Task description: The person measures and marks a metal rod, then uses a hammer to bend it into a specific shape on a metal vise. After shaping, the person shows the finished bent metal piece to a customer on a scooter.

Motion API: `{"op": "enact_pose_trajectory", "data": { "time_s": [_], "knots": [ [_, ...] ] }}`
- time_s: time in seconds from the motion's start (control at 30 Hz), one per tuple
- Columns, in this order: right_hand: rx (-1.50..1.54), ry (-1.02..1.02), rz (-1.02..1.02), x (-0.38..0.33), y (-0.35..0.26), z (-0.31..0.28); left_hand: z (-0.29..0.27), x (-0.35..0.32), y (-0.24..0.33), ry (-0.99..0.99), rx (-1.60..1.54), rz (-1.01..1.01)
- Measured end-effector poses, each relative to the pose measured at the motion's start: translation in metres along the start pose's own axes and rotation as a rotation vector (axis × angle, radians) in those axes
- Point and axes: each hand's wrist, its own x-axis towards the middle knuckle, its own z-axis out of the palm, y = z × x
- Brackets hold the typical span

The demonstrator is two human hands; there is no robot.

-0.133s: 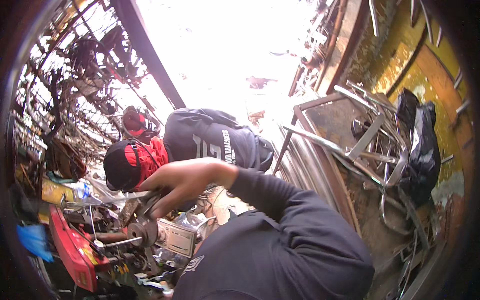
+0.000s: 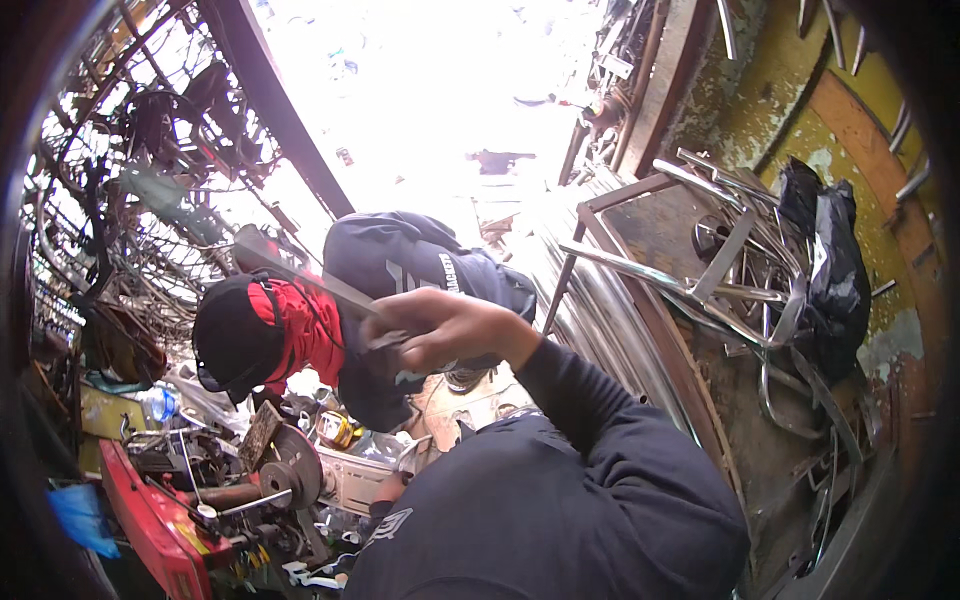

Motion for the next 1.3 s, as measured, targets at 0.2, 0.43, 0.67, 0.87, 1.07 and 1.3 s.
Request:
{"op": "enact_pose_trajectory", "data": {
  "time_s": [0.2, 0.43, 0.67, 0.87, 1.07, 1.3],
  "knots": [
    [0.088, 0.461, -0.206, -0.084, 0.018, 0.012, -0.076, -0.006, 0.074, 0.249, -0.225, 0.708],
    [-0.034, 0.807, -0.214, -0.116, 0.036, 0.015, -0.109, 0.009, 0.174, 0.351, -0.027, 1.028],
    [-0.246, 0.967, -0.181, -0.108, 0.046, -0.012, -0.122, 0.008, 0.266, 0.091, -0.118, 0.970],
    [-0.281, 0.992, -0.192, -0.121, 0.039, -0.045, -0.145, 0.028, 0.333, 0.331, -0.073, 1.303],
    [-0.247, 0.993, -0.179, -0.125, 0.035, -0.060, -0.126, 0.027, 0.362, -0.237, -0.351, 1.125],
    [-0.240, 0.993, -0.268, -0.128, 0.029, -0.068, -0.115, 0.031, 0.373, -0.292, -0.147, 1.232]
  ]
}}
